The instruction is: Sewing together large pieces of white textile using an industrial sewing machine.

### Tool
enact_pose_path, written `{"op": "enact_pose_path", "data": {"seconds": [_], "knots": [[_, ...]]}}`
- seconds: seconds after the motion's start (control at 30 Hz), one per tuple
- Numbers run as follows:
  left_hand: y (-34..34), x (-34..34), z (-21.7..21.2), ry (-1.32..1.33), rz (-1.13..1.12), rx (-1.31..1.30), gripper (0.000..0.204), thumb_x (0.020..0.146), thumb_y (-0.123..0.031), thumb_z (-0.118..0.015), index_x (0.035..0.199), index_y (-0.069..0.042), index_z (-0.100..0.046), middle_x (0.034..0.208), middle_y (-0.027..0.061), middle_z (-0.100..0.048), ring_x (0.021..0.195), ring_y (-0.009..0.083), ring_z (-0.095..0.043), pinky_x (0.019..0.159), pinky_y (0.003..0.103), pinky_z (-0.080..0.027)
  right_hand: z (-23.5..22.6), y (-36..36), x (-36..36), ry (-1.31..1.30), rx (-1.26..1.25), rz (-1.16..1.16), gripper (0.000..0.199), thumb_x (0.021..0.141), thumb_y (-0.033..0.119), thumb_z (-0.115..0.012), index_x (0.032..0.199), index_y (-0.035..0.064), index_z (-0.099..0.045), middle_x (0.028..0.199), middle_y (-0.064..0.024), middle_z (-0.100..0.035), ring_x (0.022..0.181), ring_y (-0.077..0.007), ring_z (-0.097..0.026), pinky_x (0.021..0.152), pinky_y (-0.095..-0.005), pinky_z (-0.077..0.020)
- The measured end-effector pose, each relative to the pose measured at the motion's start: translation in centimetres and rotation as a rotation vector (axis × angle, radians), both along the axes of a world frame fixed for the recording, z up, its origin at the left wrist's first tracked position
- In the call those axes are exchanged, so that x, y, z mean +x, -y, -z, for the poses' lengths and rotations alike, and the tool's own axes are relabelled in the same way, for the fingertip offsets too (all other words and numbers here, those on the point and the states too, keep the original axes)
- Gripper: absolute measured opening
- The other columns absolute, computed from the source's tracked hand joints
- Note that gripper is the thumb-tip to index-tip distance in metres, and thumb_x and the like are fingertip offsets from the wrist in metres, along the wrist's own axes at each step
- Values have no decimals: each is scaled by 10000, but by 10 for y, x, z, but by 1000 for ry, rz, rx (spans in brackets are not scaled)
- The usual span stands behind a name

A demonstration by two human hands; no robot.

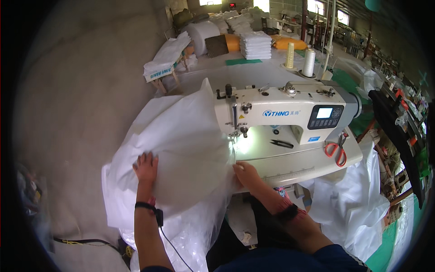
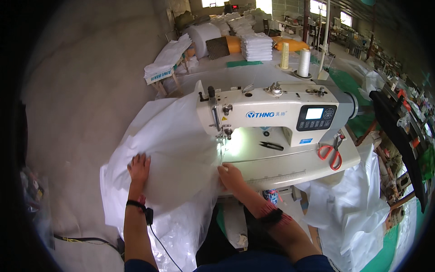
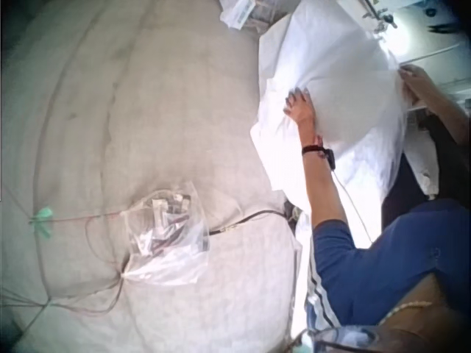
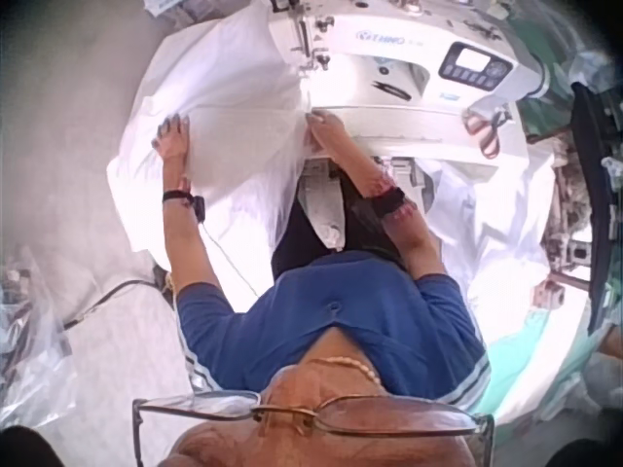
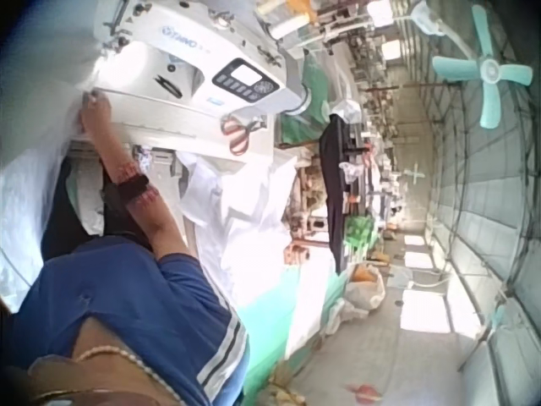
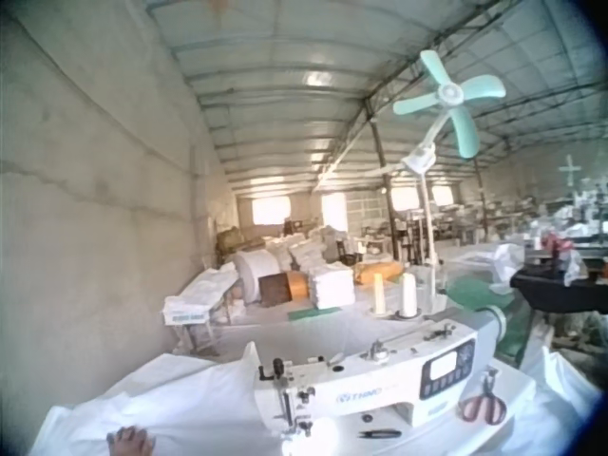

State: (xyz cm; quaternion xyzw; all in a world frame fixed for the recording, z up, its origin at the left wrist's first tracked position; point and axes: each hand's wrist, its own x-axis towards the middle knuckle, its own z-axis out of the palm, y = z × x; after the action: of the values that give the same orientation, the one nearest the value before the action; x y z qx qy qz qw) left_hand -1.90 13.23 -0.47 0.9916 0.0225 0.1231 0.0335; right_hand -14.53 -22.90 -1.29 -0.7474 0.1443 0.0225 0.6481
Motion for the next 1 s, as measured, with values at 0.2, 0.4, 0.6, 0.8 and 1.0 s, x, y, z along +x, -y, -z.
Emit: {"op": "enact_pose_path", "data": {"seconds": [0.2,0.4,0.6,0.8,1.0], "knots": [[33,-69,-3,195,41,-325,430,871,-340,-546,1244,-126,-528,1321,97,-455,1203,313,-441,990,607,-296,58,-5,-104,-411,494,-577,520,905,385,-559,1265,19,-480,1113,-120,-604,944,-196,-622,794,-343,-506],[47,-147,15,187,82,96,500,807,-418,-620,1252,-202,-542,1280,82,-474,1142,314,-465,987,525,-325,109,-51,-66,-37,427,-720,569,838,236,-683,1314,27,-453,1258,-113,-529,1182,-194,-471,1000,-347,-372],[5,-54,7,102,239,-64,487,820,-423,-604,1267,-244,-534,1319,68,-451,1226,304,-414,1002,561,-296,44,-103,-82,-66,883,-963,581,828,222,-696,1298,-16,-451,1230,-86,-546,1150,-172,-477,996,-295,-359],[9,-12,-14,-188,241,-28,544,823,-490,-555,1311,-259,-489,1381,69,-409,1296,276,-372,1038,574,-265,51,-48,-140,-295,450,-1005,496,898,281,-602,1270,-25,-485,1246,-100,-535,1121,-198,-494,987,-311,-361],[57,-30,-60,77,462,183,595,821,-448,-576,1337,-181,-447,1313,75,-507,1295,312,-375,1069,551,-234,73,-15,-172,-560,559,-605,500,916,266,-554,1286,-49,-437,1163,-172,-566,1073,-224,-559,881,-303,-453]]}}
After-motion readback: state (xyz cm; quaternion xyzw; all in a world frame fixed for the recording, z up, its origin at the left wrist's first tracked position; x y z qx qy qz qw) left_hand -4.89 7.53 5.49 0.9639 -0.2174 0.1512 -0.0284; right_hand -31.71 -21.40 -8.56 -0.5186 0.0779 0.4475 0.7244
